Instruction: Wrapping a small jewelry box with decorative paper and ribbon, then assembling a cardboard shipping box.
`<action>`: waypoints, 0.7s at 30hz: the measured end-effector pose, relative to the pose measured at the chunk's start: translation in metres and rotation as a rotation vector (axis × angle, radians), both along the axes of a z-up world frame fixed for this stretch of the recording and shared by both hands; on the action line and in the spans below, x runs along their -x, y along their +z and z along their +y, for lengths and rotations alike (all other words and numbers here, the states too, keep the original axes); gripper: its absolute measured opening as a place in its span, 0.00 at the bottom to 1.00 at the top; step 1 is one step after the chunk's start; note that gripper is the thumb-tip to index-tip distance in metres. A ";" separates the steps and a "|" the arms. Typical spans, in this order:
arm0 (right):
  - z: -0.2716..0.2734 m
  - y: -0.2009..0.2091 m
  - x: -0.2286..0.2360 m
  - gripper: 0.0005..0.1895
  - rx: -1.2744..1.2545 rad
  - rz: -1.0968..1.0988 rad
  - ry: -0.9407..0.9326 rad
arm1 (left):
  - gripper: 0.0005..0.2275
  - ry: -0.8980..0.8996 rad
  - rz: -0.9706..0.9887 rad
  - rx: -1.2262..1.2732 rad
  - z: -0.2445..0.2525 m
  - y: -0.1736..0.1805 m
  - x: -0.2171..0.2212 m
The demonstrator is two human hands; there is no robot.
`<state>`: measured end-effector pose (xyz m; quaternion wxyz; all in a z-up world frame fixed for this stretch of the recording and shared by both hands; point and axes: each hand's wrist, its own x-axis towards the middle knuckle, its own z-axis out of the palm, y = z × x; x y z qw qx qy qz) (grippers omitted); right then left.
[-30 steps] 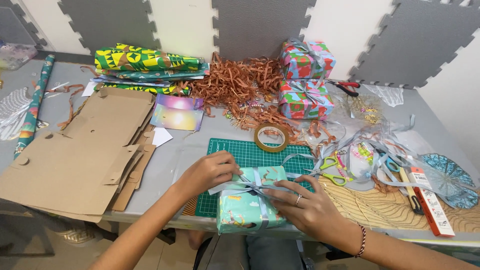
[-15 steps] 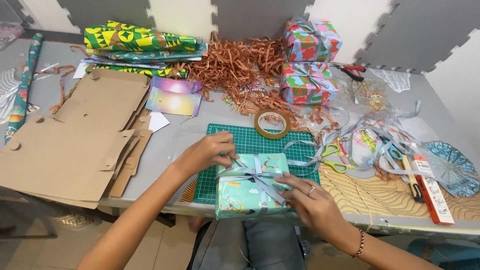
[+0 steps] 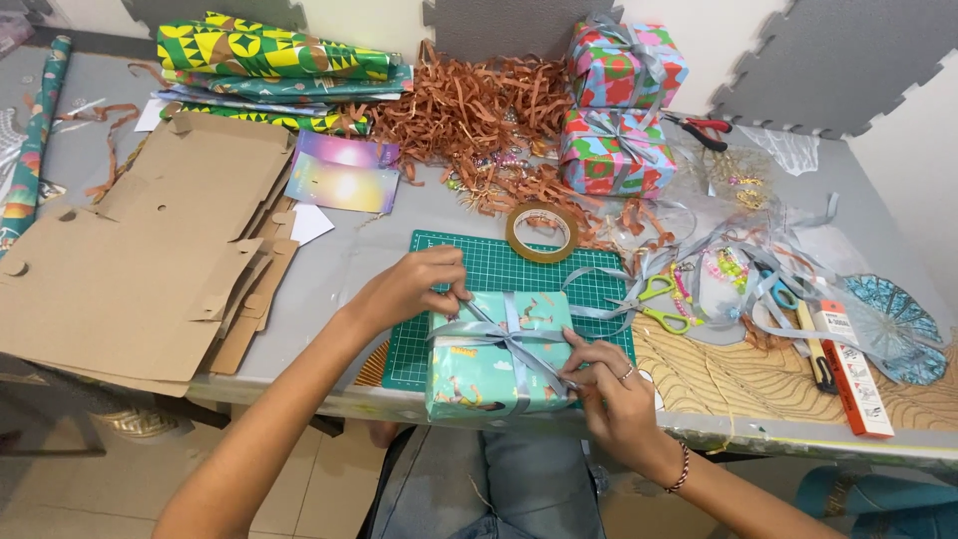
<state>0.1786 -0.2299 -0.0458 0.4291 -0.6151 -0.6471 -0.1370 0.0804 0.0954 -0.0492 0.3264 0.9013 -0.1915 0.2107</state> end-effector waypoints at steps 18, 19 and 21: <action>-0.004 -0.007 -0.012 0.10 0.002 0.260 -0.100 | 0.05 0.202 0.079 0.113 -0.023 0.026 0.027; -0.006 -0.007 -0.016 0.14 0.035 0.260 -0.138 | 0.07 0.215 0.067 0.121 -0.025 0.030 0.032; -0.008 -0.006 -0.018 0.15 0.023 0.274 -0.149 | 0.05 0.217 0.018 0.118 -0.034 0.042 0.046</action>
